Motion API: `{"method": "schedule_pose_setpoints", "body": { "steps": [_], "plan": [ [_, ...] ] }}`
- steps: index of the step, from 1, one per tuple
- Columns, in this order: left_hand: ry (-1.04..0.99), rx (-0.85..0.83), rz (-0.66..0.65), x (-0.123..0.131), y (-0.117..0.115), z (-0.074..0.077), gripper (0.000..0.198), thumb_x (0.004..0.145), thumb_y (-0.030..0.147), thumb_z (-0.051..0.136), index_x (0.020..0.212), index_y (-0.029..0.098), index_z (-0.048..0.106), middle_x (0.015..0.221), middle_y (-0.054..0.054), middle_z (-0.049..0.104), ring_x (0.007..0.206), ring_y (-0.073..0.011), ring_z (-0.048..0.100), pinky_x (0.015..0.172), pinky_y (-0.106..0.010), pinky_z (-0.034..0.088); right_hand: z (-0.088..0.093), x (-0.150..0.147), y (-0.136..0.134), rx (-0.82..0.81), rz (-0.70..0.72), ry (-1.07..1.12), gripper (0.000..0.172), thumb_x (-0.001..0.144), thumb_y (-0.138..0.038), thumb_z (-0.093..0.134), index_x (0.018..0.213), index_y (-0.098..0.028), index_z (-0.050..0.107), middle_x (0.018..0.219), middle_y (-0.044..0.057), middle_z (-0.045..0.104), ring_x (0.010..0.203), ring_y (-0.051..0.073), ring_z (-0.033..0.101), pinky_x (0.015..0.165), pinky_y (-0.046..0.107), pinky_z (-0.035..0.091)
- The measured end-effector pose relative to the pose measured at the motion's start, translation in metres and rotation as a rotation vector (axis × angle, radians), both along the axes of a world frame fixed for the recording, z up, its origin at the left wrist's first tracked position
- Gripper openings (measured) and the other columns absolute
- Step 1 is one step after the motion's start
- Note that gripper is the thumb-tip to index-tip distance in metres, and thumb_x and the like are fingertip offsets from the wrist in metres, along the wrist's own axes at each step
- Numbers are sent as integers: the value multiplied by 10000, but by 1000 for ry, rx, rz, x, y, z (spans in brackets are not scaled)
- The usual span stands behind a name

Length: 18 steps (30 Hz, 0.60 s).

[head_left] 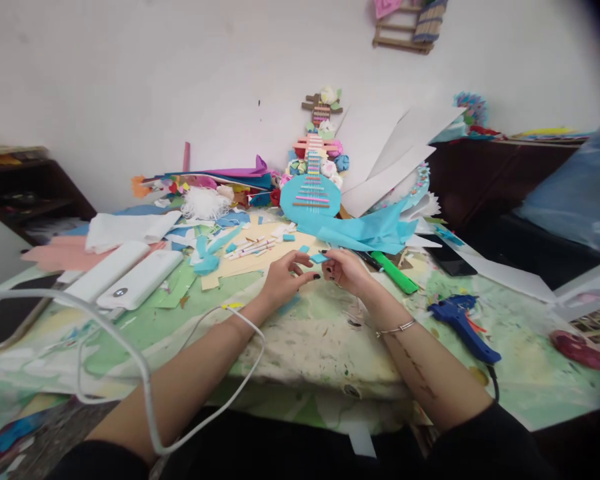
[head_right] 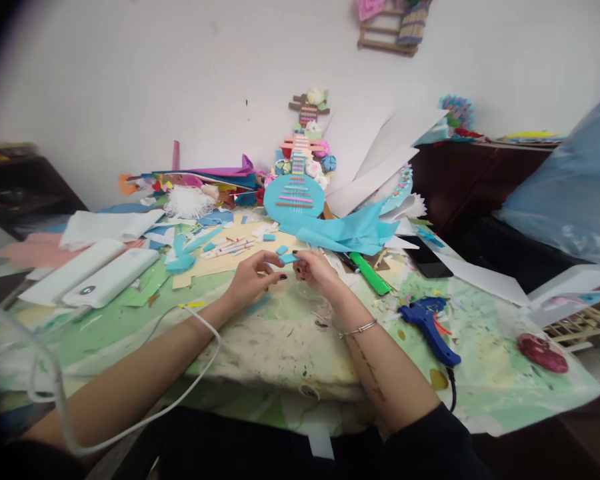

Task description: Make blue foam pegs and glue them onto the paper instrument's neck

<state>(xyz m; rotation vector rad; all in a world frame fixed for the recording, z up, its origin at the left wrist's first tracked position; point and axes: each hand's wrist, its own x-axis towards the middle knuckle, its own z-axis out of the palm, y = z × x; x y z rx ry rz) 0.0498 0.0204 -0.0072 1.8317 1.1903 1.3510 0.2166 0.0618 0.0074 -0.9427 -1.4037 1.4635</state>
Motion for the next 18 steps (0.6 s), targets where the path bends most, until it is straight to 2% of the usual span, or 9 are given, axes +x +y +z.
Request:
{"method": "schedule_pose_setpoints", "body": {
  "steps": [3,7,10,13,18],
  "plan": [
    [-66,-7,-21,-1,-3,1,382,641,348,748,930,143,606,864,-54,675,569,-92,583,506,-203,461,-2,-2,-3,-78,65,18,237,618,-381,631,608,-179,508,485,-37,486,411,83,411,417,224,311],
    [-153,-69,-3,-2,-3,-1,306,613,302,766,817,125,621,684,-21,655,507,-88,566,466,-198,454,-5,-4,-4,-137,127,12,219,608,-338,665,603,-168,527,497,-27,518,419,79,429,418,214,300],
    [-252,-152,-69,-4,-2,-4,292,572,254,786,757,115,609,580,1,632,465,-95,569,422,-192,440,-7,-5,-3,-148,158,9,210,617,-320,676,599,-162,539,495,-30,509,433,79,428,417,211,289],
    [-323,-243,-143,-6,-1,-4,256,559,204,781,720,104,609,574,-14,654,460,-107,596,407,-187,442,-10,-3,-1,-145,186,6,200,621,-305,686,603,-158,552,490,-34,495,436,75,408,414,212,273],
    [-386,-414,-188,-11,0,-3,256,556,186,786,758,85,667,621,-61,701,574,-168,681,492,-212,514,-13,3,4,-121,218,-14,203,630,-310,695,606,-159,561,471,-51,450,429,63,359,426,206,263]
  ]
}}
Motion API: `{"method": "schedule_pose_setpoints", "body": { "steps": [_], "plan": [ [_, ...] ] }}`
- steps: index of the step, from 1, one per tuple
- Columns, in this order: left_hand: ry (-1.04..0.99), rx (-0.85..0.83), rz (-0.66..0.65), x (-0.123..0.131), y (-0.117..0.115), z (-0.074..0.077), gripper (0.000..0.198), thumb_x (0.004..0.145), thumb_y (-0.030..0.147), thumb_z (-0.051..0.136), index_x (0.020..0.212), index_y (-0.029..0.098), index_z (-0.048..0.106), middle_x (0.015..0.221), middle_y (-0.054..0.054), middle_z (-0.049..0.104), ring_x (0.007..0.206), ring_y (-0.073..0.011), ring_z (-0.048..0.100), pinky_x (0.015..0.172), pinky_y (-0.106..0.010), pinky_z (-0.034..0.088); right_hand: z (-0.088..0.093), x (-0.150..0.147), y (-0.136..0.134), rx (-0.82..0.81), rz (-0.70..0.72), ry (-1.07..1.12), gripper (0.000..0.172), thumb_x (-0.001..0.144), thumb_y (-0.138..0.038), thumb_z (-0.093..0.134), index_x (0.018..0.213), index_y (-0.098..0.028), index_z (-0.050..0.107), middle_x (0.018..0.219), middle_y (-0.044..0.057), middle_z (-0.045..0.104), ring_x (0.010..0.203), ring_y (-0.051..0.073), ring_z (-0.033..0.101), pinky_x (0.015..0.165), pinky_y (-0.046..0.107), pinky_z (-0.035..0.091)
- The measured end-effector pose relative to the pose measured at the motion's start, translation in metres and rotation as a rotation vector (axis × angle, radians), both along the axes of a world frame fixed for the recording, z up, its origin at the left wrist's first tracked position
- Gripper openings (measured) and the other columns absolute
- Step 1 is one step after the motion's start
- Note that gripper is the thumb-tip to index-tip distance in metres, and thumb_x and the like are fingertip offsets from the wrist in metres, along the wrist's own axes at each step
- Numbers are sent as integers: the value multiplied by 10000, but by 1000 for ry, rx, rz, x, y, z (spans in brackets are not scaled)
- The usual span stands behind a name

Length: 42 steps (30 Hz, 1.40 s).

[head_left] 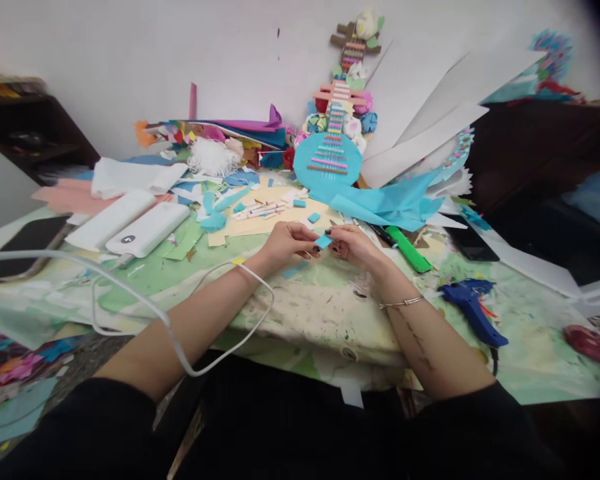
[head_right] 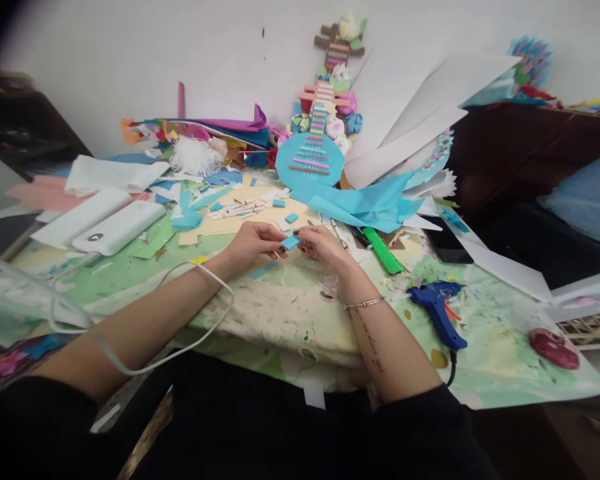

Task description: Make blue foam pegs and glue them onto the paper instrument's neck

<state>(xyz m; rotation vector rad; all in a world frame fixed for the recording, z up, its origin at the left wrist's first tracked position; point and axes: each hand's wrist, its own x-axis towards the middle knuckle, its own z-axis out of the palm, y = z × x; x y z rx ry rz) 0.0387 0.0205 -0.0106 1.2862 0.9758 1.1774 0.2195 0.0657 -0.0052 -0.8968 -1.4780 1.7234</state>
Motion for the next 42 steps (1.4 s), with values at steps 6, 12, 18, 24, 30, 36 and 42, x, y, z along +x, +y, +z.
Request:
{"method": "schedule_pose_setpoints", "body": {
  "steps": [6,12,18,24,30,36,42],
  "plan": [
    [-62,-81,-59,-6,1,-2,313,612,281,785,836,82,695,681,-102,724,622,-194,701,547,-239,549,1,3,2,93,26,-17,225,665,-330,682,579,-162,558,471,-54,437,431,56,339,431,201,254],
    [-62,-75,74,-4,2,-1,296,607,316,784,762,99,656,666,-74,711,562,-185,684,495,-238,535,0,3,0,205,54,-37,225,702,-355,676,639,-140,655,440,-46,470,408,60,366,422,210,250],
    [-116,-117,332,-6,7,0,282,640,343,756,734,113,624,685,-78,718,611,-179,697,568,-250,555,-3,1,2,300,-70,1,261,635,-299,726,857,-164,751,557,-25,612,479,82,494,524,236,418],
    [-152,-163,353,-8,8,1,268,620,291,769,762,95,654,700,-88,721,647,-200,709,639,-282,579,3,-7,-6,314,-143,65,319,547,-246,779,864,-218,760,903,39,713,777,184,639,746,333,519],
    [-132,-190,365,-8,5,4,284,540,242,816,659,113,592,643,-72,713,625,-201,706,603,-258,575,5,-11,-10,293,-227,88,280,569,-241,770,847,-221,760,893,48,716,764,184,636,741,342,527],
    [-92,-208,415,-6,4,10,320,536,307,812,663,105,600,644,-91,714,543,-179,683,498,-230,541,-9,-15,-2,185,-300,106,374,574,-253,747,945,-205,731,795,36,723,702,192,652,722,369,535],
    [-56,-193,426,-6,7,8,372,591,413,770,721,94,630,673,-106,715,529,-168,672,508,-249,537,-18,-12,3,80,-338,121,398,609,-325,729,982,-187,709,736,48,694,634,205,644,707,398,528]
  ]
}}
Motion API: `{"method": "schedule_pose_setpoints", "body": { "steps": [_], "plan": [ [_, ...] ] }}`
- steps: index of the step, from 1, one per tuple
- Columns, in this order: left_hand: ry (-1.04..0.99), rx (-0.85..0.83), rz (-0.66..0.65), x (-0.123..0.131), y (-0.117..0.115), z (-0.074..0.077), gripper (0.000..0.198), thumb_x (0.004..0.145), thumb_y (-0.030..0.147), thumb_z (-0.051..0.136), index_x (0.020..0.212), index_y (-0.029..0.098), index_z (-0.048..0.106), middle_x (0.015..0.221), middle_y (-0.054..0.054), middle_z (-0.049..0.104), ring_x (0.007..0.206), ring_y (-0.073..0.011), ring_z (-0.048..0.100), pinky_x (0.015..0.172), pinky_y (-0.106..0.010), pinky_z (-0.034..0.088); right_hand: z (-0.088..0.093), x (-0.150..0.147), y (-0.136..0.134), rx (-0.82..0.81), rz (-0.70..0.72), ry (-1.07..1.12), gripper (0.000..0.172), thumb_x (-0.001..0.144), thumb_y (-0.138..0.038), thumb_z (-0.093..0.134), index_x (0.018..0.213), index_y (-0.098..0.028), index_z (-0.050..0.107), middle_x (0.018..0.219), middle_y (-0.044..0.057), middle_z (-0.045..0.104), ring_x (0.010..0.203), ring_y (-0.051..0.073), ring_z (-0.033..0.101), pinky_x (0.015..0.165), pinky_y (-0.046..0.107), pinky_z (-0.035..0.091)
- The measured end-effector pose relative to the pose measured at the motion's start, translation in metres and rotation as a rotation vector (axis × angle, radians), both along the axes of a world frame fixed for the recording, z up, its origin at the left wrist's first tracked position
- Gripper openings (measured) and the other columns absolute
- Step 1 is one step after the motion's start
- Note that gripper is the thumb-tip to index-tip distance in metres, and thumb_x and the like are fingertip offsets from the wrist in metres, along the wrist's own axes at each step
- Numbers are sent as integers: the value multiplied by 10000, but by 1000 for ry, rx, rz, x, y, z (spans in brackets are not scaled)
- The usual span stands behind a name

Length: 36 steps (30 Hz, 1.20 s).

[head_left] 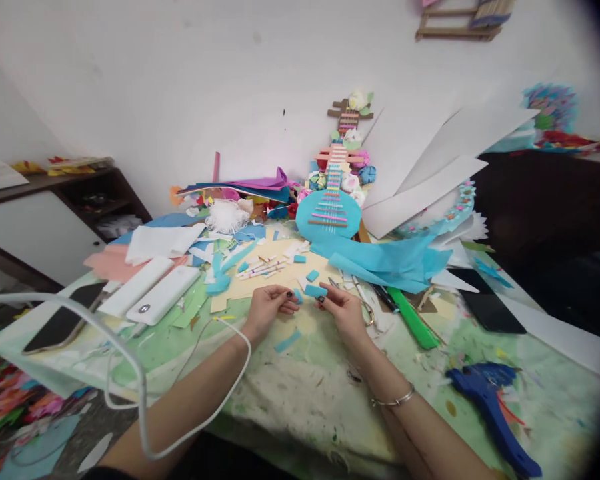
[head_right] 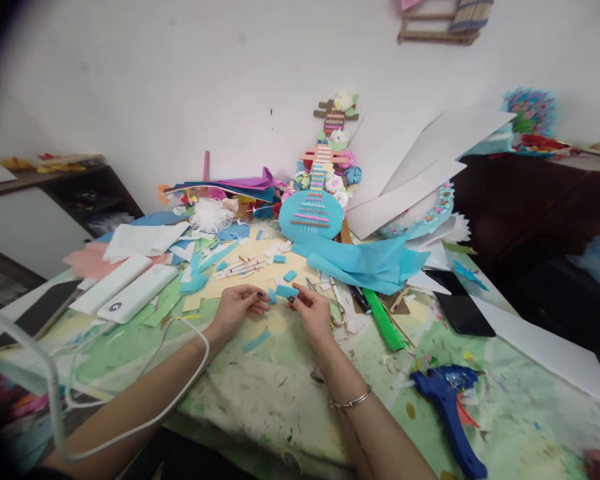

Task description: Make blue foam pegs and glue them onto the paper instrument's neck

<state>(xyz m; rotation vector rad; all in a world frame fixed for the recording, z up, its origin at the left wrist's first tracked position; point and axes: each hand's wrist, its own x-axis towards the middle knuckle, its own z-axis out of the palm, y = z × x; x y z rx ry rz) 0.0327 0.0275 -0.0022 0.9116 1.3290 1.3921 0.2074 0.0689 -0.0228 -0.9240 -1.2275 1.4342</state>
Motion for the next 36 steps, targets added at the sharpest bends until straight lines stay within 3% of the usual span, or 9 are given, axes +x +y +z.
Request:
{"method": "schedule_pose_setpoints", "body": {
  "steps": [7,14,17,19,22,26,30,33,36],
  "plan": [
    [175,75,111,-12,6,2,448,745,574,561,646,137,542,520,-35,630,408,-122,597,366,-180,390,0,-1,1,-66,-61,39,383,622,-369,715,953,-179,686,713,51,672,626,190,635,656,354,520],
    [398,124,208,-30,10,7,387,815,390,511,523,140,552,468,-21,585,366,-82,516,388,-181,365,5,7,12,-38,-266,31,408,683,-397,650,1010,-152,647,641,9,605,536,117,540,542,264,455],
    [467,152,142,-25,12,3,255,823,296,478,703,146,645,687,-60,687,555,-137,622,492,-228,461,10,11,15,18,-327,-1,456,698,-413,653,1073,-156,613,632,-9,589,548,119,532,558,264,448],
    [526,189,78,-17,13,-1,180,794,237,514,818,162,677,879,-80,707,786,-184,652,686,-300,518,12,12,17,49,-334,-28,457,696,-422,664,1067,-160,612,628,-11,590,561,129,536,579,275,451],
    [776,306,-65,-6,13,-9,283,718,208,639,995,163,672,1098,-108,659,1087,-255,538,988,-418,394,12,12,21,67,-306,-76,423,694,-418,664,1023,-153,635,635,3,610,562,143,548,574,287,453],
    [1134,346,-194,-2,10,-15,355,759,207,614,1107,138,620,1067,-130,640,1034,-281,506,929,-447,409,7,9,27,88,-207,-161,454,674,-339,670,1092,-165,638,790,52,690,591,161,606,603,316,490],
    [1117,318,-217,-6,10,-13,238,777,92,508,936,174,665,922,-90,669,927,-243,544,863,-395,434,3,8,30,128,-179,-261,462,692,-320,620,1133,-183,621,1039,103,688,716,202,669,698,363,520],
    [1006,275,-204,-6,11,-11,241,719,53,519,848,185,674,856,-64,692,869,-221,574,833,-364,443,4,12,27,186,-217,-378,346,736,-332,571,1027,-168,661,911,91,710,744,215,665,716,354,504],
    [945,246,-164,-7,13,-8,208,711,90,546,838,190,676,817,-50,697,803,-202,592,780,-340,459,9,16,21,270,-240,-535,218,747,-348,581,811,-172,692,680,52,682,635,205,619,640,323,460]
  ]
}}
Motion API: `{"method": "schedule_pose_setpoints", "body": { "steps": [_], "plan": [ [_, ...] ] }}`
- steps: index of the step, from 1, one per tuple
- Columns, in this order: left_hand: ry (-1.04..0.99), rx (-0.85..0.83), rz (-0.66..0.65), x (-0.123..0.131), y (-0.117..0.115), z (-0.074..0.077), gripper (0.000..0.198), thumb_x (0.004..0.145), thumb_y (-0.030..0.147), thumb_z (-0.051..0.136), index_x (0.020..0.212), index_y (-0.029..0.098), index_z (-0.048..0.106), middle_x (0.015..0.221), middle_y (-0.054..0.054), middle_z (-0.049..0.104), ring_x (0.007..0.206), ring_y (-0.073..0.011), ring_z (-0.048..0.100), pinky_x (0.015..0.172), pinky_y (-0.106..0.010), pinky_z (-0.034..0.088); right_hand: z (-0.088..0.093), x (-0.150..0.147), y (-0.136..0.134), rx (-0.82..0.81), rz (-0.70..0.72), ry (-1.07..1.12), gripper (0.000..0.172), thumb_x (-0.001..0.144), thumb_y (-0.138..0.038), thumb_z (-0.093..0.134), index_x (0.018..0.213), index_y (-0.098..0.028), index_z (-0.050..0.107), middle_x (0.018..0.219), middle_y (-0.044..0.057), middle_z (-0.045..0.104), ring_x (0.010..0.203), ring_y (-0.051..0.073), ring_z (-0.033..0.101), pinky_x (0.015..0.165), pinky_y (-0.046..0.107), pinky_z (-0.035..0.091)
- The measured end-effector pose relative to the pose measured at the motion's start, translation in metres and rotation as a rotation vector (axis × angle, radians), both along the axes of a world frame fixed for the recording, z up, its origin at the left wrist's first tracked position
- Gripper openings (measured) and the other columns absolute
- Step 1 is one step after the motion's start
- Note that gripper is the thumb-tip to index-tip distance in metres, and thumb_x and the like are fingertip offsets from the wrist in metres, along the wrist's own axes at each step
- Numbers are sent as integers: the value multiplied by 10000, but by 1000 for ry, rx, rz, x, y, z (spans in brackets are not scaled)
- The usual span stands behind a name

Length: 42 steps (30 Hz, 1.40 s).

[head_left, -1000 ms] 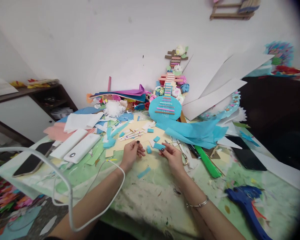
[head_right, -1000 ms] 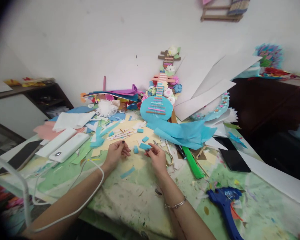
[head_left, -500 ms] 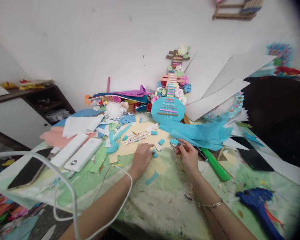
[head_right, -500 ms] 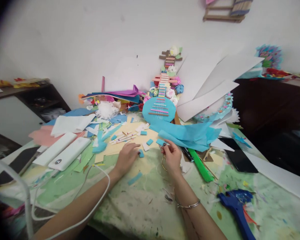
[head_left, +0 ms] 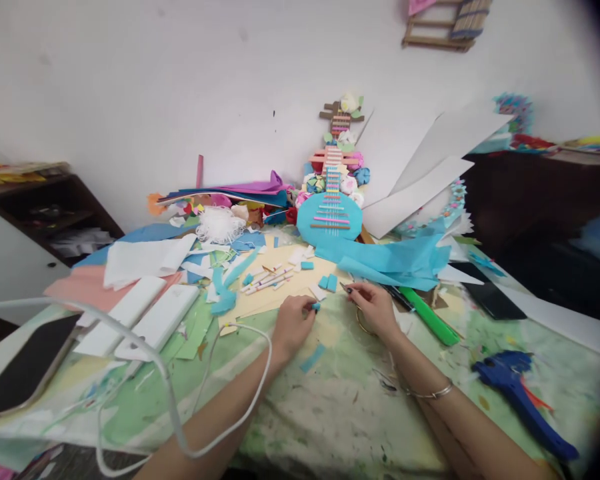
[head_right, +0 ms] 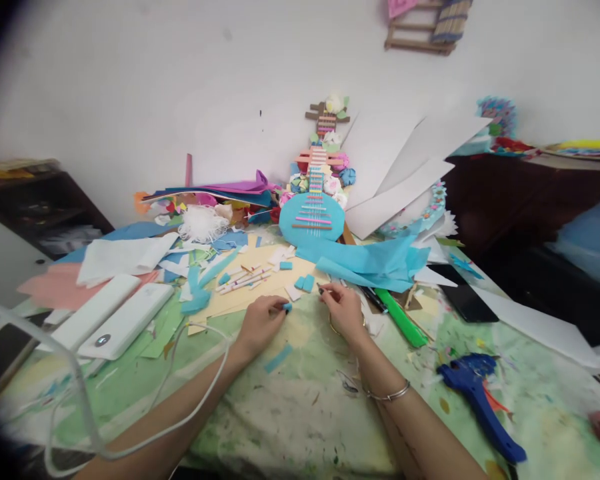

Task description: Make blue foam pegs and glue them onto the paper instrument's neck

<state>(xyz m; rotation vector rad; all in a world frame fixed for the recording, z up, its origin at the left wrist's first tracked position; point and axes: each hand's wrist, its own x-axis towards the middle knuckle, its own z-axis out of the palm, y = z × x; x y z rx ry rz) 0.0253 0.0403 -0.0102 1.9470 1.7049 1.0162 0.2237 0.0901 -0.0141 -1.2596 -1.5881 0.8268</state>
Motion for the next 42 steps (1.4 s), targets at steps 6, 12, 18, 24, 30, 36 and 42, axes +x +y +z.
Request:
{"method": "schedule_pose_setpoints", "body": {
  "steps": [6,12,18,24,30,36,42],
  "plan": [
    [-40,14,55,-3,-3,6,389,735,104,474,1084,203,613,773,-18,643,703,-153,576,722,-295,463,6,-1,-13,119,7,-212,237,825,-268,434,742,-185,640,704,36,677,629,169,596,629,282,421],
    [93,-71,-211,5,-33,12,118,688,123,519,681,169,627,727,-42,600,757,-188,566,740,-307,445,14,10,-16,193,-80,-383,119,723,-185,502,766,-174,613,807,65,660,701,189,580,681,306,417],
    [383,-70,-277,2,-67,7,129,767,257,615,815,165,538,914,-98,584,887,-245,510,786,-361,419,17,20,-13,171,-84,-579,136,708,-169,551,825,-157,620,881,84,669,741,196,585,702,305,413],
    [424,-62,-321,4,-68,3,57,854,162,494,808,177,523,899,-85,607,869,-216,544,774,-313,416,13,16,-14,137,-20,-763,167,751,-184,556,899,-159,629,931,84,675,810,206,605,729,298,411],
    [414,-72,-45,-21,-32,15,152,876,158,441,977,173,554,911,-80,645,893,-203,595,794,-289,432,16,20,-20,76,-107,-911,210,740,-199,616,929,-109,624,934,168,626,893,277,583,722,313,386],
    [557,-48,290,-86,26,24,365,796,-5,355,1083,117,544,974,-159,620,993,-255,569,847,-346,419,20,16,-26,-22,-123,-979,217,778,-153,564,992,-126,585,951,120,597,876,225,582,678,271,364],
    [672,-116,419,-149,51,31,260,871,209,361,877,104,598,920,-194,622,967,-318,573,835,-392,415,21,11,-29,-86,-96,-1025,243,770,-148,529,1007,-117,573,943,115,578,851,227,576,640,277,346]
  ]
}}
